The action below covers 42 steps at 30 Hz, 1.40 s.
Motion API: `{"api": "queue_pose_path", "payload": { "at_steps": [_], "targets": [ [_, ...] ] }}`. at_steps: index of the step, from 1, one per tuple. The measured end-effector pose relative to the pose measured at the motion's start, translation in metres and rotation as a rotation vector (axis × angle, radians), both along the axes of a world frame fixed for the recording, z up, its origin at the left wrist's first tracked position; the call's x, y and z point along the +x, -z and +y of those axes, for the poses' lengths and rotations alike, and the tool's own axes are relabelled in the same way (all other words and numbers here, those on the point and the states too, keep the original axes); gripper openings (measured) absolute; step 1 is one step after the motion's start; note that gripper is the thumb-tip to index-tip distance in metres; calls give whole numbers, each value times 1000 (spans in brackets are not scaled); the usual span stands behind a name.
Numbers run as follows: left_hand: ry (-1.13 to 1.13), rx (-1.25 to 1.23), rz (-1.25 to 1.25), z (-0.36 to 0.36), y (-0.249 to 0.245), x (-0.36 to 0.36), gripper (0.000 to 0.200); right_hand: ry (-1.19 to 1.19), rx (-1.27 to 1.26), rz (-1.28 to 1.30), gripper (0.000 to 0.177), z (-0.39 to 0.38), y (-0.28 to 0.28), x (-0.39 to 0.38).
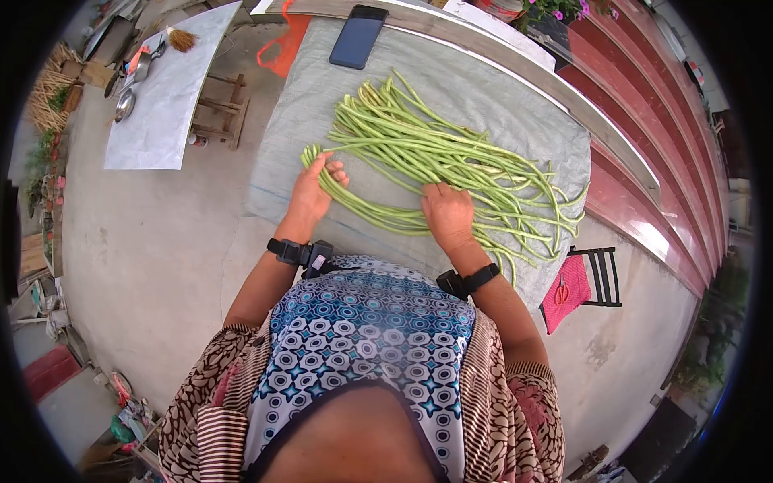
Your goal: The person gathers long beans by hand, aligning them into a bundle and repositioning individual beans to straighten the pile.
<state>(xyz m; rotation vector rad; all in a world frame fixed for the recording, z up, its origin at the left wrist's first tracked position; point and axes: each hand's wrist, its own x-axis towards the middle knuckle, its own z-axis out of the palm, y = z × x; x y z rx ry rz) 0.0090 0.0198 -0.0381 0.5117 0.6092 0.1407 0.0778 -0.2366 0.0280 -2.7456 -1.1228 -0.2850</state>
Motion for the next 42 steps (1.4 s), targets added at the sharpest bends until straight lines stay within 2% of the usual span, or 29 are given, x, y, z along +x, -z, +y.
{"api": "queue_pose_path", "payload": {
  "at_steps": [7, 9, 19, 22, 25, 28, 31, 35, 40, 42],
  "targets": [
    [-3, 108, 22, -7, -10, -11, 42, -99, 227, 210, 11, 17, -23, -12],
    [-22, 135, 71, -10, -14, -10, 45, -126, 219, 242, 11, 27, -21, -13],
    [-56, -32, 36, -8, -10, -12, 35, -229, 118, 404, 8, 35, -16, -18],
    [-42, -41, 44, -6, -9, -10, 30, -270, 74, 391, 11, 37, -16, -17],
    [-30, -51, 28, -4, -3, -8, 25, -236, 242, 243, 19, 40, -25, -6],
    [-24, -60, -4, -6, -6, -6, 21, -91, 275, -91, 28, 45, -38, 13],
    [-19, -65, -22, -6, -10, -5, 19, -51, 189, -158, 32, 48, -34, 32],
    [-31, -26, 34, -7, -14, -5, 18, -3, 164, -116, 27, 52, -23, 43],
    [-44, -27, 20, -8, -11, -9, 23, -37, 231, -107, 20, 58, -36, 36],
    [-29, -16, -3, -8, -14, -12, 25, 1, 285, 72, 19, 62, -36, 22]
  ]
}}
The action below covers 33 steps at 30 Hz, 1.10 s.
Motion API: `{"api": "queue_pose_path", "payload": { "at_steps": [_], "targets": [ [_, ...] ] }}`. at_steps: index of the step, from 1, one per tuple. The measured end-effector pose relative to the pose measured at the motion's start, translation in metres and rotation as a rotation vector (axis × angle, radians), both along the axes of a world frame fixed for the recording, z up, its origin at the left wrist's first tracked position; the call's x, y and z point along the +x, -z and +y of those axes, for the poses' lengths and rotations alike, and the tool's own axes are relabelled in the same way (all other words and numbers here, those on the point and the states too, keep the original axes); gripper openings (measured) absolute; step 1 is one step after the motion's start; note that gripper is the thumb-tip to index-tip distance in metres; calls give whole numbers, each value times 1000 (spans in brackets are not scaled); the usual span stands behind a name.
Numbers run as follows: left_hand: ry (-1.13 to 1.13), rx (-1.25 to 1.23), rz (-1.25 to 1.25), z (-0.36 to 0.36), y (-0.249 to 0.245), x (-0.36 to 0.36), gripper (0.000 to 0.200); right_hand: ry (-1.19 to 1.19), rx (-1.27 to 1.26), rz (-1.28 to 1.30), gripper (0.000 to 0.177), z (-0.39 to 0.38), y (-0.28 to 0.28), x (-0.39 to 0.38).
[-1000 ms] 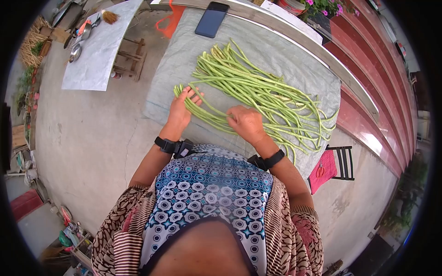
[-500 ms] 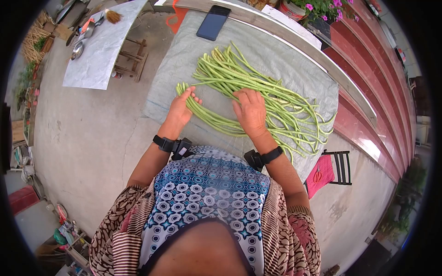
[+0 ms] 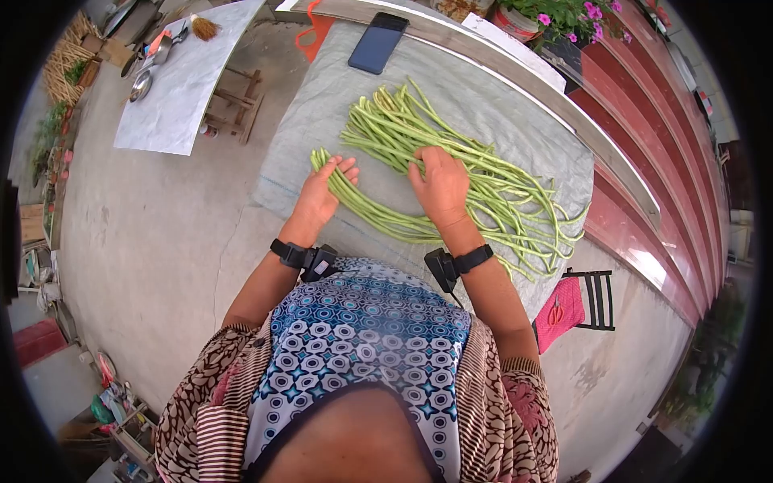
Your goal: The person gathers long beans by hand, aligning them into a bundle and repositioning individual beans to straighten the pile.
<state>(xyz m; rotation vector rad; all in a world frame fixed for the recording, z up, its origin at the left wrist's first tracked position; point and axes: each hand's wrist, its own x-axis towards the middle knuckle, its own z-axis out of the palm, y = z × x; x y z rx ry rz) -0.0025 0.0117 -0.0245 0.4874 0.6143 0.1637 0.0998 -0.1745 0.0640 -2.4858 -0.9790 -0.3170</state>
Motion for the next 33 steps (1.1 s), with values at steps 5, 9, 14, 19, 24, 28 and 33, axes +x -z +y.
{"api": "queue_pose_path", "payload": {
  "at_steps": [5, 9, 14, 19, 24, 28, 33],
  "targets": [
    [-12, -43, -74, -1, -1, 1, 29, -195, -13, 267, 17, -2, 1, -29],
    [-22, -51, -48, -4, -11, -1, 29, -272, -92, 399, 18, -16, 12, -37],
    [-3, -40, -80, -1, 7, 2, 25, -318, 69, 145, 14, -19, 19, -31],
    [9, -105, -164, -4, -20, 3, 22, -154, 107, 532, 14, -12, 18, -33],
    [20, -141, -223, -2, -6, 2, 22, -273, -106, 523, 16, -9, 14, -36],
    [32, -148, -164, -1, 1, 3, 20, -316, -15, 272, 20, -10, 10, -31],
    [33, -174, -103, 2, 20, 6, 19, -36, 13, -81, 29, -2, 0, -1]
  ]
}}
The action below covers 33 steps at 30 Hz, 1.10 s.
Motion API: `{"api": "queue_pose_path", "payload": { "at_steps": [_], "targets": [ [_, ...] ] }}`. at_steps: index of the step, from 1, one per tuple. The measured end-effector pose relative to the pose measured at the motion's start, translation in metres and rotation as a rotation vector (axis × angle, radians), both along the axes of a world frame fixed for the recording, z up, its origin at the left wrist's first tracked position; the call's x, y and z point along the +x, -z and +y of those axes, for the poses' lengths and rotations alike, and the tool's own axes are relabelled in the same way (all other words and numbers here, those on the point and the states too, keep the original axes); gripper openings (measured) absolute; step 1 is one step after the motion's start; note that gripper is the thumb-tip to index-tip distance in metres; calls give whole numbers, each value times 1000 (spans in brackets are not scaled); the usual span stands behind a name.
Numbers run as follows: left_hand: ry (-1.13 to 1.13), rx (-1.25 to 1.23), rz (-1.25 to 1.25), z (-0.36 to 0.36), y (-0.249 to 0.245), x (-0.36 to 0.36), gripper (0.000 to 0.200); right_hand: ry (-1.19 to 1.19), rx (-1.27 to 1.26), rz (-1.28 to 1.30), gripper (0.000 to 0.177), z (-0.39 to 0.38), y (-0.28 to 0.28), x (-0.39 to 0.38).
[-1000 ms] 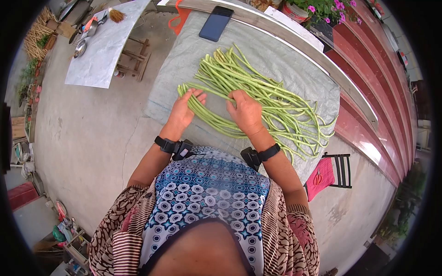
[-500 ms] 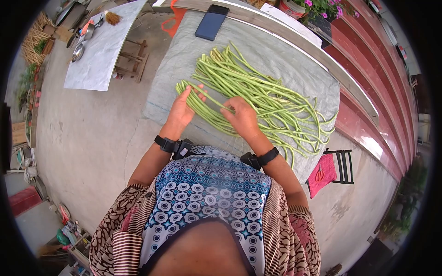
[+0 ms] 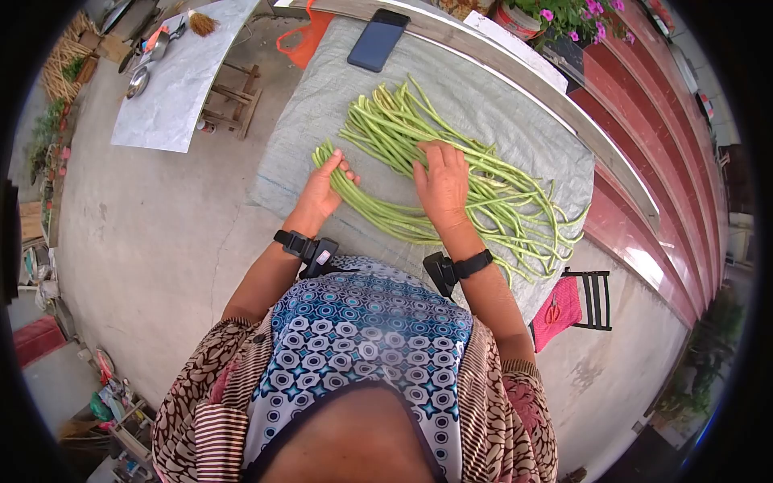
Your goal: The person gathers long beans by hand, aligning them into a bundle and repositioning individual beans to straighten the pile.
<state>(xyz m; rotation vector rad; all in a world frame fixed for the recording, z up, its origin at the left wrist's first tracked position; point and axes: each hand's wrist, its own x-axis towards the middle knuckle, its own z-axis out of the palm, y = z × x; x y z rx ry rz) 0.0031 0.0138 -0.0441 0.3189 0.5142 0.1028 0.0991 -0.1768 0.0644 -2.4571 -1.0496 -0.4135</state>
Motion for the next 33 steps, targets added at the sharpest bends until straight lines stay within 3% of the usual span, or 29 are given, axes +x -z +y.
{"api": "queue_pose_path", "payload": {
  "at_steps": [2, 8, 11, 14, 23, 27, 33],
  "targets": [
    [-11, 46, 24, -1, -2, 1, 19, 96, -68, -122, 31, 0, -2, 16],
    [-31, 114, 21, -6, -2, -2, 20, 115, -183, -81, 27, -10, 9, 37],
    [-25, 114, 20, -4, 0, -2, 20, 66, 4, -123, 23, -10, 4, 34],
    [-30, 120, -1, -5, -1, -2, 22, 15, 125, 133, 20, -6, -8, 11],
    [-13, 76, -70, -7, -8, -2, 30, -105, -138, 528, 16, -1, 31, -33],
    [-11, 134, -5, -8, 5, -1, 30, -211, -112, 533, 16, -5, 28, -30],
    [-101, 101, 17, -22, -3, 4, 21, -140, -280, 351, 18, -38, -3, -28]
  ]
}}
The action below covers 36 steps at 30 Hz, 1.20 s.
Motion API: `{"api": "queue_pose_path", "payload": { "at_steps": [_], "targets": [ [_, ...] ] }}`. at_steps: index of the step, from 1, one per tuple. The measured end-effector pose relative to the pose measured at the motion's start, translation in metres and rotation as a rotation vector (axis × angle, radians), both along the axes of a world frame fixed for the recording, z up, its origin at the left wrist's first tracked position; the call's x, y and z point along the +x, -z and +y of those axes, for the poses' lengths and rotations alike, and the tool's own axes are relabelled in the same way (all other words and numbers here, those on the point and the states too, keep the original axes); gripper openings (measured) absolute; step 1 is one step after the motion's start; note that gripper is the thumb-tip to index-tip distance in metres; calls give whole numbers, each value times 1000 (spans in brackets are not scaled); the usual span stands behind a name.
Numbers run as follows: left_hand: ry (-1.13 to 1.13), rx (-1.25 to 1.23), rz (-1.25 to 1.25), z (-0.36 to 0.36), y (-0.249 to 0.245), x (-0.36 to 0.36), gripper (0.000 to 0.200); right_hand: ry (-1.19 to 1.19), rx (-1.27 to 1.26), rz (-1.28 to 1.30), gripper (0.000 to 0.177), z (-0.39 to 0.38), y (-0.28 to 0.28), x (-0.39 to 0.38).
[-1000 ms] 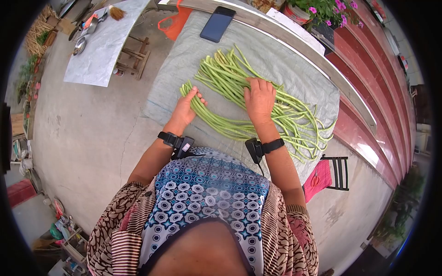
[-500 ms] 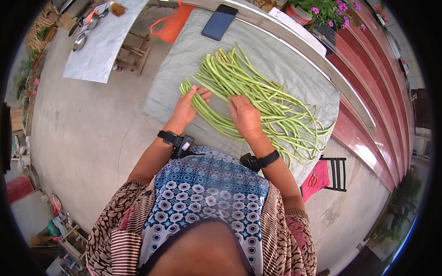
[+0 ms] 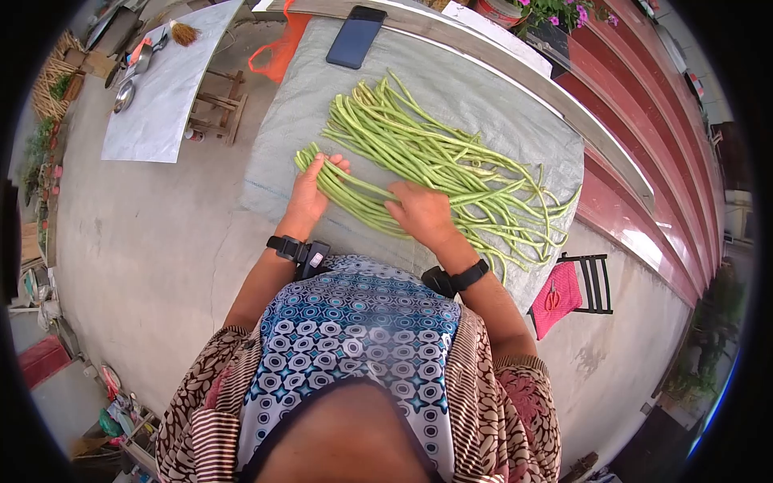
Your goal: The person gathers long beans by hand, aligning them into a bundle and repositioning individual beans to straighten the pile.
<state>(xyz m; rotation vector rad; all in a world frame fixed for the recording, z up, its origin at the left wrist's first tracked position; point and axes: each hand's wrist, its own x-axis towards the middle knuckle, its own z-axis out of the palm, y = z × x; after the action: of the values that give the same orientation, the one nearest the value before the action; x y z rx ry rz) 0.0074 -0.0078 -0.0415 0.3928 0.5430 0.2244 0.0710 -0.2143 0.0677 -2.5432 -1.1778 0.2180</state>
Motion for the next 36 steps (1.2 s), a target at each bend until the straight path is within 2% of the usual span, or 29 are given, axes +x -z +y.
{"api": "queue_pose_path", "payload": {
  "at_steps": [3, 7, 13, 20, 24, 25, 29, 32, 35, 36],
  "targets": [
    [0, 31, 34, -2, -5, 1, 18, 19, -54, -126, 19, -40, -1, 12],
    [6, 65, -37, -2, 8, 3, 14, 137, -144, -133, 18, -85, -24, 19],
    [4, 93, 7, -6, 6, 7, 13, 327, -363, -51, 25, -158, -60, 33],
    [0, 135, 29, -7, 3, 8, 13, 502, -508, 4, 34, -210, -60, 38],
    [3, 125, 29, -7, 4, 9, 13, 538, -579, 22, 34, -233, -58, 41],
    [6, 114, 28, -7, 4, 10, 13, 566, -650, 127, 38, -230, -64, 40],
    [48, 118, 3, -4, 7, 10, 12, 443, -670, 216, 46, -244, -56, 36],
    [66, 41, 6, -3, 6, 8, 10, 428, -563, 142, 42, -213, -64, 31],
    [44, -50, 26, -7, -13, 10, 10, 430, -182, -58, 22, -159, -57, 29],
    [57, -59, 9, -10, -19, 11, 10, 395, -103, -57, 22, -138, -52, 28]
  ]
}}
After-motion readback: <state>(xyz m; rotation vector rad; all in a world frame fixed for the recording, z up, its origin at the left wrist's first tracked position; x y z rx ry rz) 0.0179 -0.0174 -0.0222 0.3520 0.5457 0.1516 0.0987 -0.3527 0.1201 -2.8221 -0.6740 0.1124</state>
